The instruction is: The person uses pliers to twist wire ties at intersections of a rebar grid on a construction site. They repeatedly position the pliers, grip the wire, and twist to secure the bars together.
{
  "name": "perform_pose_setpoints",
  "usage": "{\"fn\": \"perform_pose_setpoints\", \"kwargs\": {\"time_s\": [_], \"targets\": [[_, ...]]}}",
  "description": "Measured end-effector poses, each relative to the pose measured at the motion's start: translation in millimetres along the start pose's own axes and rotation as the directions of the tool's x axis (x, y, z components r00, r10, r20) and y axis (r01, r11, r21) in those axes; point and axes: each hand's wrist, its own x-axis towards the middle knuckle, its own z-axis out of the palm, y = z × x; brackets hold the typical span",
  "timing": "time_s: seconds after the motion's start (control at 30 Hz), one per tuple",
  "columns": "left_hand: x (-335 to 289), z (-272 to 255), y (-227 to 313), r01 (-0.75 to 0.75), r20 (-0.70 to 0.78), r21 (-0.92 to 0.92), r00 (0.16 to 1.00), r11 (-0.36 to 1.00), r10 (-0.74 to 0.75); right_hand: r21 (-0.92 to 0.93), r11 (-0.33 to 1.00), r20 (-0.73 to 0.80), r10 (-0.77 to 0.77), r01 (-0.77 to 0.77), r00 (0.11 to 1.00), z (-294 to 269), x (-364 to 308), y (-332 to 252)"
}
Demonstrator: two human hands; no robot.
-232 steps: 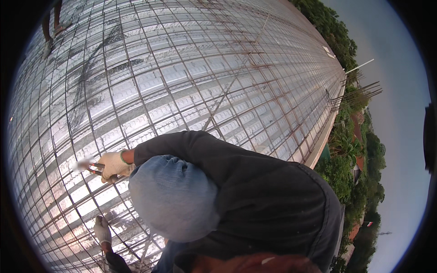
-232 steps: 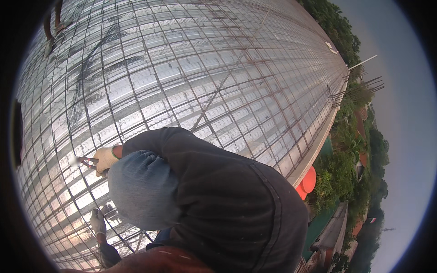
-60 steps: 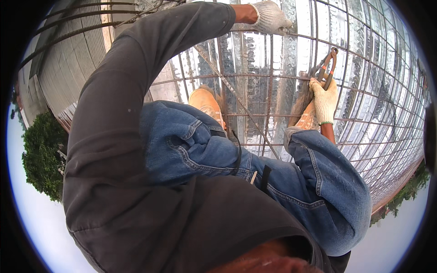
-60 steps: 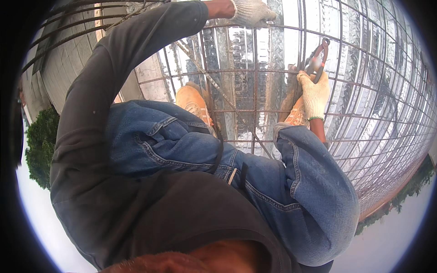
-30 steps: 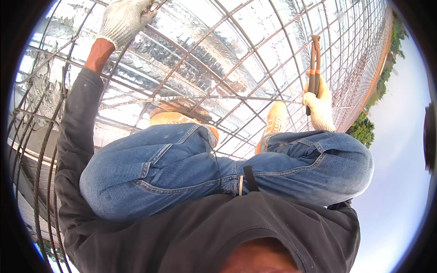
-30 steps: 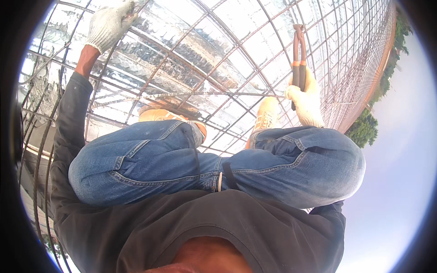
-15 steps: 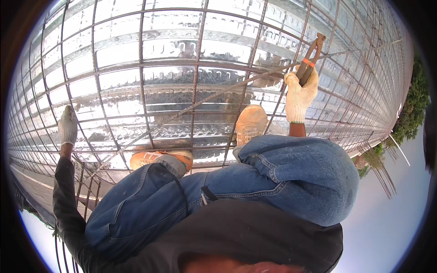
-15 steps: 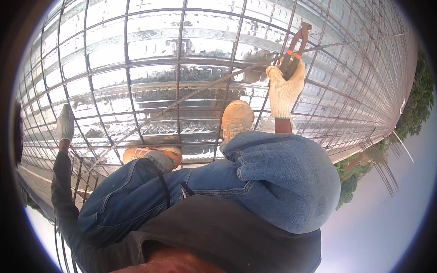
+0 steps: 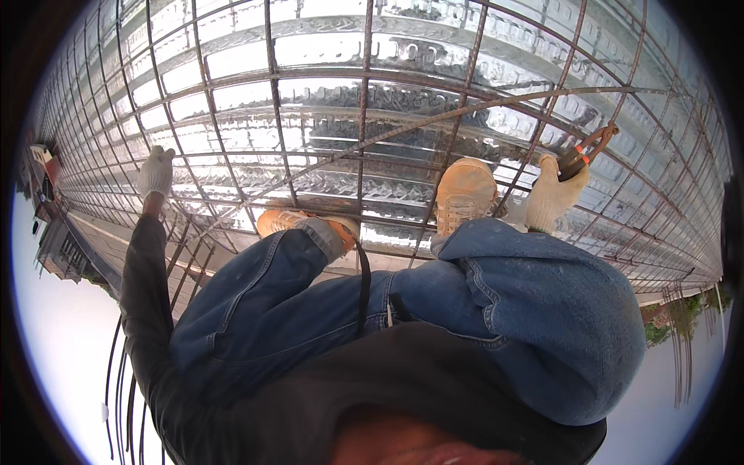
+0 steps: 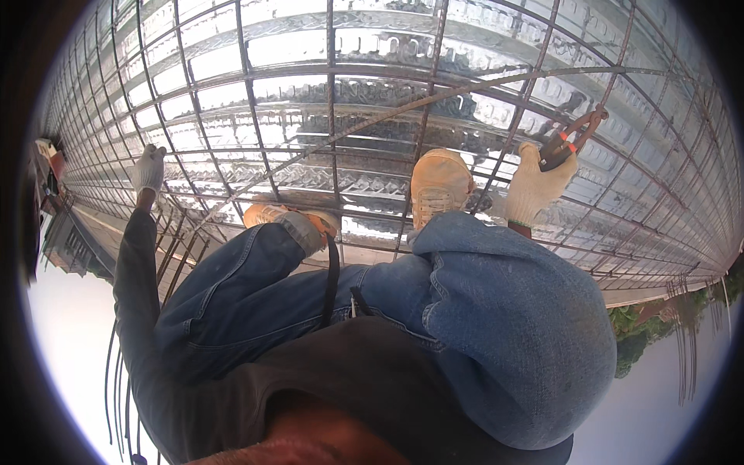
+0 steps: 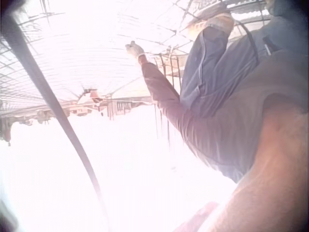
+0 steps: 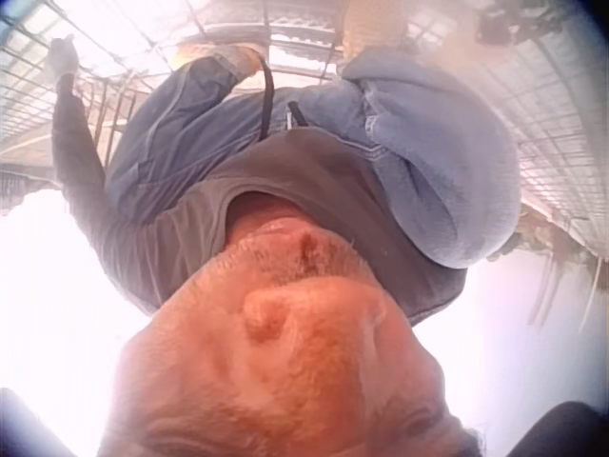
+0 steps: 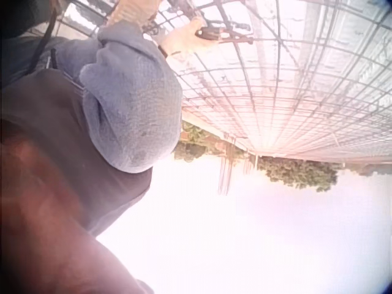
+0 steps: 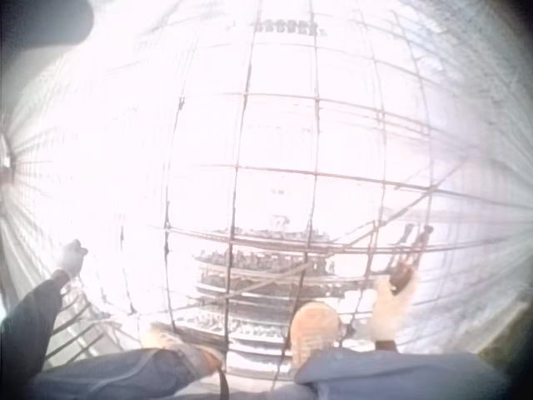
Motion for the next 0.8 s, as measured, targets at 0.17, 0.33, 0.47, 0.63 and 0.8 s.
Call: {"fn": "perform_pose_setpoints", "kwargs": {"time_s": [0.17,0.33,0.47,0.63,0.8], "targets": [[-27.7,-5.0,24.7,-0.022,-0.022,-0.673,1.000,0.739,0.010,0.026,0.999,0.141,-0.036,0.032,0.989,-18.3,-2.4,-10.9],[-114.4,-28.6,179.8,-0.101,0.111,-0.890,0.897,0.444,0.427,0.218,0.976,0.215,-0.066,0.018,0.974,-20.6,1.4,-9.1],[-154.4,-56.3,262.8,-0.080,0.241,-0.907,0.704,0.413,0.668,-0.070,0.978,-0.128,-0.206,0.198,0.970,-21.7,12.1,30.3],[-182.6,-75.9,286.8,-0.016,0.495,-0.776,0.604,0.631,0.624,0.425,0.805,0.188,-0.525,0.414,0.830,-18.5,14.2,-63.5],[-216.7,-70.1,316.6,0.042,0.499,-0.825,0.520,0.563,0.693,0.824,0.380,0.381,-0.920,0.419,0.085,19.5,-28.4,-144.9]]}}
